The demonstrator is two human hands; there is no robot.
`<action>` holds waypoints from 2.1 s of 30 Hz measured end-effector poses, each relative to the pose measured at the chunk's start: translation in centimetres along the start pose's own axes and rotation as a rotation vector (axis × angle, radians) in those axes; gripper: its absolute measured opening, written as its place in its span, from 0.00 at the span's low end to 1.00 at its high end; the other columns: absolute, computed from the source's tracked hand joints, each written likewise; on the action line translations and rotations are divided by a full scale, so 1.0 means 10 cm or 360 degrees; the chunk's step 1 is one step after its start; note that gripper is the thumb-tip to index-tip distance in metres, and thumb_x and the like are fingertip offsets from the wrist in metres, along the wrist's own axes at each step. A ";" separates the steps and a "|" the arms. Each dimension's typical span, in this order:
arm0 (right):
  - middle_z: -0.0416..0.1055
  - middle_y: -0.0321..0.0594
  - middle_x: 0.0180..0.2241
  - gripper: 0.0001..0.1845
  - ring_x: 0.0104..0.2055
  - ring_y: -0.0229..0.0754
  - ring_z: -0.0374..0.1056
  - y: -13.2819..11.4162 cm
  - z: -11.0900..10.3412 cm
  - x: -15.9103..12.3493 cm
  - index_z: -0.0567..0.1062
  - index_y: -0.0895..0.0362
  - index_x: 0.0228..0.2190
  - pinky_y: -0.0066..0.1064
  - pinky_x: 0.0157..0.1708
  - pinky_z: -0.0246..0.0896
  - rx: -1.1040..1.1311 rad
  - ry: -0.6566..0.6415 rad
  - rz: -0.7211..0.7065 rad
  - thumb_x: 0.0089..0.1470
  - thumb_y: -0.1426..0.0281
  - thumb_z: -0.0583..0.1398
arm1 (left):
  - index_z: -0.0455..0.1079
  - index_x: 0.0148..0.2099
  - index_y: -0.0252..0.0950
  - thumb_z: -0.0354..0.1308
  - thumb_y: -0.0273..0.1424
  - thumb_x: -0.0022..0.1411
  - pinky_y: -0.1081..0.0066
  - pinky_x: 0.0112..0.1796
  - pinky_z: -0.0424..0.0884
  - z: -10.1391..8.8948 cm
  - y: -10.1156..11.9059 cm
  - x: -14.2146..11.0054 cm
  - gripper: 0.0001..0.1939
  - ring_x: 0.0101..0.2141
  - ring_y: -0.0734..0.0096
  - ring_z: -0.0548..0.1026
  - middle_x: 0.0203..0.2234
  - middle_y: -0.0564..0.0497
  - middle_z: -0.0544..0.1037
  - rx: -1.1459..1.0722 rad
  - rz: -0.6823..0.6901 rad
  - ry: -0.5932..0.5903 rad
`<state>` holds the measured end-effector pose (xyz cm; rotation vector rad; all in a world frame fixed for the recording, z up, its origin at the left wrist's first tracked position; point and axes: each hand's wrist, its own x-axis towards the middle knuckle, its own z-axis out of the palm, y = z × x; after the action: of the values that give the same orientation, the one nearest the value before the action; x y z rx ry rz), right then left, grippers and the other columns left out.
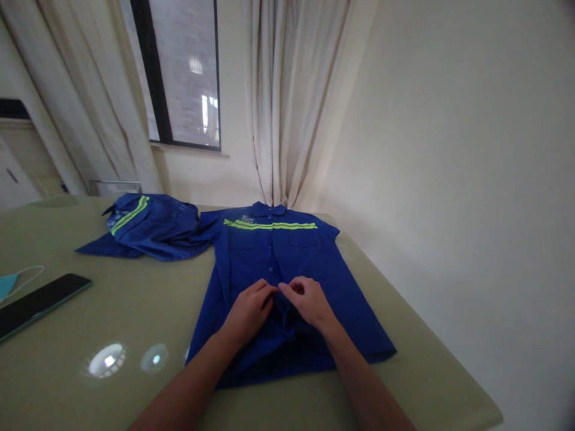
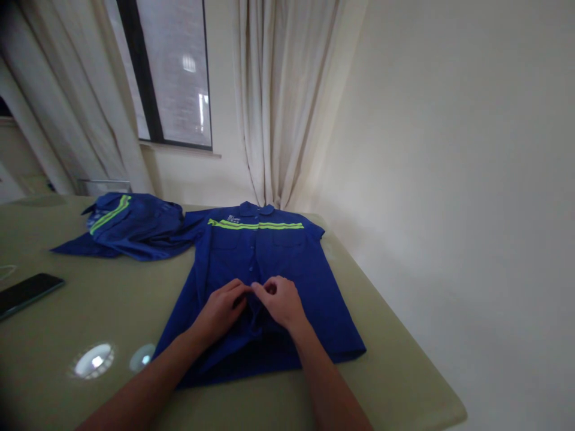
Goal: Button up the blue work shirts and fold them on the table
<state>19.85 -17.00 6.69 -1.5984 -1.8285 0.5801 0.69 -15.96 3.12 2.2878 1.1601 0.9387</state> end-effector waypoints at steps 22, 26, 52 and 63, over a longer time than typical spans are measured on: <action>0.75 0.37 0.30 0.06 0.31 0.40 0.68 0.14 0.05 0.09 0.79 0.55 0.27 0.31 0.33 0.60 0.0361 0.0037 -0.0113 0.49 0.65 0.68 | 0.76 0.51 0.43 0.52 0.27 0.70 0.68 0.45 0.72 0.06 -0.06 0.02 0.14 0.40 0.67 0.76 0.39 0.50 0.76 -0.0002 -0.0004 -0.0045; 0.74 0.37 0.29 0.03 0.29 0.39 0.67 0.10 0.09 0.07 0.78 0.55 0.25 0.30 0.31 0.60 0.0256 0.0079 -0.0164 0.48 0.70 0.67 | 0.75 0.51 0.42 0.52 0.27 0.69 0.67 0.45 0.72 0.06 -0.05 0.02 0.14 0.41 0.67 0.76 0.41 0.50 0.76 -0.0069 0.0023 0.0001; 0.77 0.36 0.30 0.15 0.30 0.41 0.67 0.21 0.05 0.13 0.83 0.54 0.34 0.31 0.32 0.61 0.0390 -0.0010 -0.0062 0.44 0.73 0.60 | 0.75 0.42 0.39 0.58 0.24 0.62 0.70 0.37 0.73 0.08 -0.01 0.07 0.08 0.32 0.70 0.76 0.33 0.52 0.78 -0.0278 -0.0200 0.0277; 0.72 0.39 0.30 0.16 0.30 0.41 0.66 0.03 0.13 0.01 0.83 0.55 0.36 0.32 0.34 0.59 -0.0134 -0.0014 -0.0388 0.47 0.78 0.60 | 0.75 0.47 0.40 0.52 0.24 0.68 0.67 0.46 0.73 0.07 0.06 0.07 0.12 0.42 0.65 0.77 0.41 0.49 0.78 0.0249 -0.0029 0.0098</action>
<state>19.14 -16.74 5.63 -1.3979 -2.0402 0.4052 1.78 -15.78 3.27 2.3804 1.3206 0.9482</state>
